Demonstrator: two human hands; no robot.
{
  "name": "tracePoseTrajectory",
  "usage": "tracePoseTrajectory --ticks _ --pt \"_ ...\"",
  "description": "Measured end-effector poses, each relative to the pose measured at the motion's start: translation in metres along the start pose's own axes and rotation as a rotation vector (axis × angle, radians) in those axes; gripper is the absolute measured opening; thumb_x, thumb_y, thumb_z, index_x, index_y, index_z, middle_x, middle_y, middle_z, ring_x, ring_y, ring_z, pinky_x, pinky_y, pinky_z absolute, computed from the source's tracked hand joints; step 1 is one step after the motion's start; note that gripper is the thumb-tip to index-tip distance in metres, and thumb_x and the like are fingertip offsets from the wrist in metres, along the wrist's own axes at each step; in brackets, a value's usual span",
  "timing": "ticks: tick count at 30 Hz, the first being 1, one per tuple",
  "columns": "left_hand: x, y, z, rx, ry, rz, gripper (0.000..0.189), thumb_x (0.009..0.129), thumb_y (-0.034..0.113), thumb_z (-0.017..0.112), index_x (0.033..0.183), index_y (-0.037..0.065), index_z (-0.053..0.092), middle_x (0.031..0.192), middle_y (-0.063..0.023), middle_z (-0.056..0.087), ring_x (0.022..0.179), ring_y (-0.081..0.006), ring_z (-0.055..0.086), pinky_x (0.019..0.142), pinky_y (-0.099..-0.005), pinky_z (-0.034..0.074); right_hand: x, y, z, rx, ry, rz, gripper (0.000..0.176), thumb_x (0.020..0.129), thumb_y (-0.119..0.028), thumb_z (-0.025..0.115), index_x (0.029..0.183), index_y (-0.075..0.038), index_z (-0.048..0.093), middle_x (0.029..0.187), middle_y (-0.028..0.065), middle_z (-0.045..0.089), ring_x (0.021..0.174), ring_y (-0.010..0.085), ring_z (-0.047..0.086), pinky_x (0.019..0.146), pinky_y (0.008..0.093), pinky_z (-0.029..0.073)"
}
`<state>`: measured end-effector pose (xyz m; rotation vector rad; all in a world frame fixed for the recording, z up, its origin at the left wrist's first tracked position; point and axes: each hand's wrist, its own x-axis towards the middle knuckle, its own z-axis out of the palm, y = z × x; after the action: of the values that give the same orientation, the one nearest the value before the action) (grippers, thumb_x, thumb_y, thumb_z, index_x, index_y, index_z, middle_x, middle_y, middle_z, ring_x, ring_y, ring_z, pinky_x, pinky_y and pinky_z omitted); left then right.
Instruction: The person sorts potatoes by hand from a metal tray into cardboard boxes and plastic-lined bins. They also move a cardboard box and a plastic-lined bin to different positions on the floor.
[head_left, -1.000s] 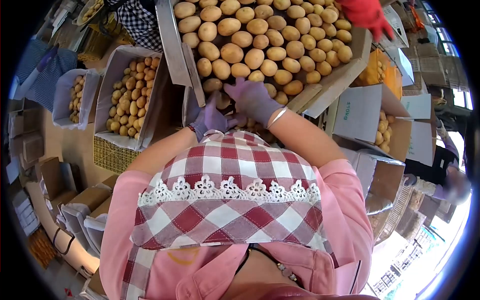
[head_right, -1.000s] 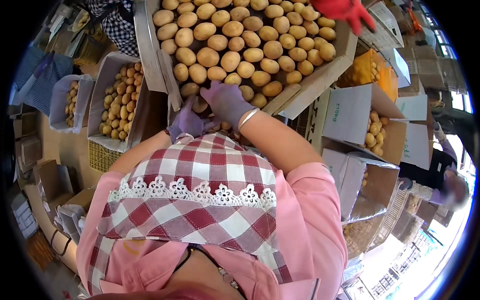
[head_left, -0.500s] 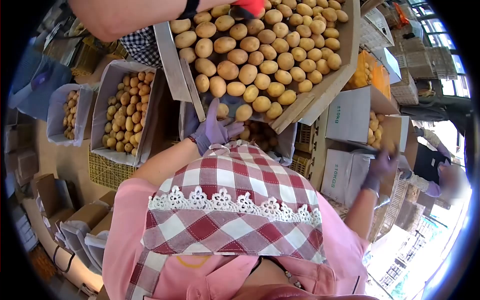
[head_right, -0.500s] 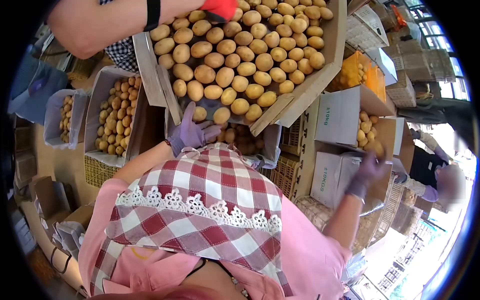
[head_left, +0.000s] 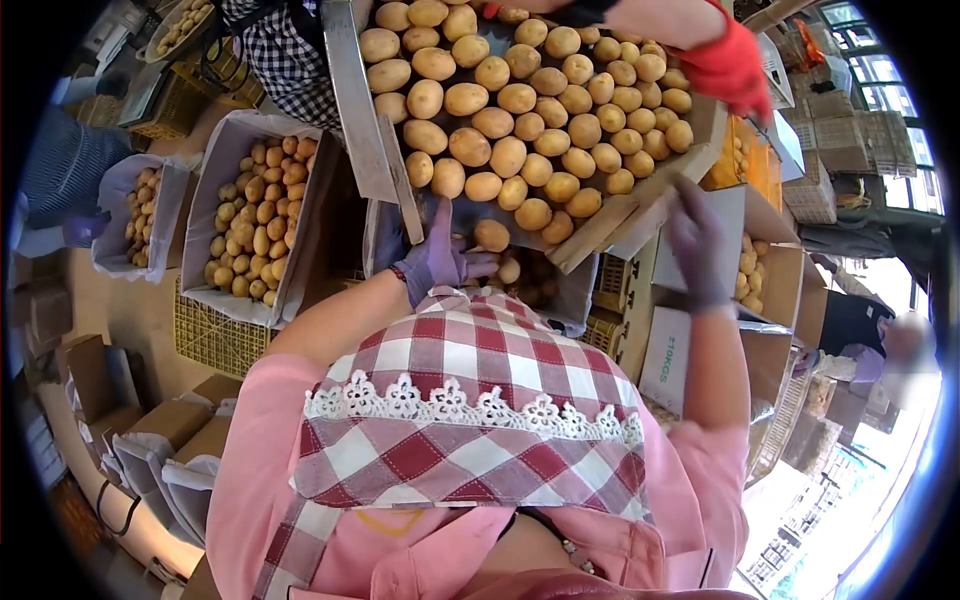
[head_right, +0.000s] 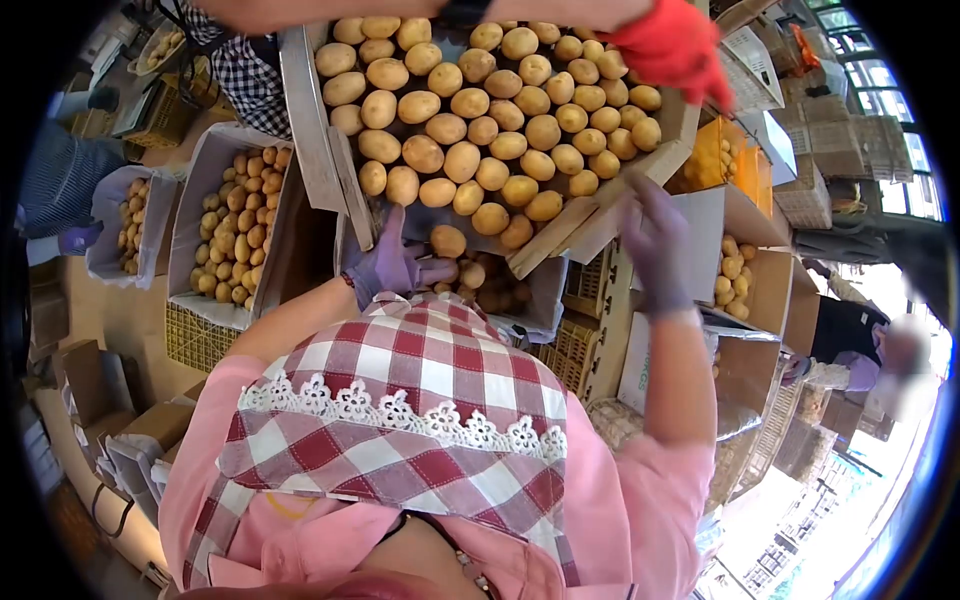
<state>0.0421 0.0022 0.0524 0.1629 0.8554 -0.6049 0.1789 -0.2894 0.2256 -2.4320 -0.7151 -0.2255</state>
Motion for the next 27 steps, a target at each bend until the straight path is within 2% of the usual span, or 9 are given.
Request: tracePoseTrajectory --ticks 4,10,13,17,20,21,22,26,27 --pt "-0.018 -0.005 0.006 0.178 0.064 0.137 0.107 0.072 0.075 0.054 0.146 0.011 0.009 0.144 -0.0165 0.024 0.125 -0.0424 0.037 0.099 -0.0598 0.037 0.096 -0.06 0.144 -0.328 -0.513 -0.03 0.032 0.084 -0.032 0.058 0.103 -0.007 0.062 0.1 0.0151 0.065 0.093 0.0319 0.063 0.078 0.0406 0.051" --pt "-0.029 -0.012 0.016 0.045 -0.044 0.226 0.103 0.076 0.073 0.052 0.146 0.014 0.005 0.146 -0.0163 0.02 0.126 -0.0424 0.037 0.1 -0.0592 0.037 0.078 -0.073 0.156 -0.355 -0.764 0.064 0.036 0.08 -0.035 0.064 0.104 -0.009 0.06 0.103 0.0129 0.064 0.095 0.0287 0.063 0.081 0.0406 0.051" --pt "-0.016 -0.008 0.005 0.114 -0.135 0.196 0.094 0.079 0.073 0.046 0.144 0.015 0.012 0.145 -0.0158 0.023 0.124 -0.0401 0.039 0.099 -0.0572 0.039 0.043 -0.07 0.171 -0.342 -0.542 0.034 0.038 0.078 -0.035 0.065 0.107 -0.012 0.057 0.106 0.0113 0.058 0.093 0.0302 0.062 0.081 0.0411 0.049" --pt "-0.017 -0.012 0.017 0.209 -0.14 0.274 0.087 0.082 0.07 0.044 0.143 0.014 0.016 0.143 -0.0167 0.026 0.127 -0.0365 0.037 0.099 -0.0549 0.04 0.02 -0.058 0.141 0.201 -0.286 0.209 0.052 0.074 -0.03 0.071 0.117 -0.007 0.055 0.115 0.0159 0.059 0.099 0.0283 0.061 0.083 0.0357 0.049" --pt "-0.026 -0.018 0.027 0.137 -0.128 0.314 0.084 0.084 0.067 0.044 0.142 0.012 0.018 0.143 -0.0162 0.027 0.128 -0.0349 0.036 0.1 -0.0515 0.04 0.002 -0.037 0.071 0.35 0.119 0.109 0.048 0.076 -0.016 0.07 0.119 -0.002 0.054 0.11 0.0142 0.061 0.1 0.0245 0.06 0.087 0.0334 0.048" --pt "-0.03 -0.018 0.04 0.016 0.109 0.268 0.084 0.085 0.065 0.044 0.142 0.011 0.017 0.143 -0.0165 0.026 0.13 -0.0348 0.034 0.103 -0.0488 0.039 -0.013 -0.021 0.04 0.459 0.199 0.22 0.046 0.08 -0.007 0.067 0.122 -0.001 0.051 0.111 0.0112 0.059 0.101 0.0191 0.057 0.083 0.0298 0.049" --pt "-0.027 -0.016 0.036 0.085 0.032 0.287 0.085 0.085 0.065 0.046 0.142 0.01 0.016 0.143 -0.0167 0.025 0.13 -0.0349 0.033 0.103 -0.0483 0.038 -0.034 0.009 0.003 0.595 0.268 0.354 0.048 0.082 -0.003 0.065 0.126 -0.001 0.047 0.112 0.0092 0.056 0.099 0.0178 0.057 0.082 0.0288 0.051" --pt "0.013 -0.008 -0.022 0.28 -0.168 0.32 0.093 0.08 0.067 0.052 0.143 0.01 0.015 0.143 -0.0174 0.024 0.129 -0.0357 0.034 0.104 -0.0473 0.038 -0.216 0.128 -0.179 -0.165 0.767 0.791 0.054 0.084 -0.017 0.068 0.125 0.005 0.043 0.107 0.0155 0.058 0.092 0.0199 0.059 0.076 0.0283 0.051" --pt "0.006 -0.003 -0.013 0.097 -0.138 0.176 0.095 0.078 0.068 0.053 0.143 0.01 0.015 0.144 -0.0174 0.024 0.129 -0.0358 0.035 0.104 -0.0474 0.038 -0.283 0.147 -0.213 -0.337 0.858 0.781 0.052 0.082 -0.02 0.07 0.121 0.006 0.047 0.108 0.0164 0.059 0.09 0.0224 0.06 0.078 0.0324 0.05"
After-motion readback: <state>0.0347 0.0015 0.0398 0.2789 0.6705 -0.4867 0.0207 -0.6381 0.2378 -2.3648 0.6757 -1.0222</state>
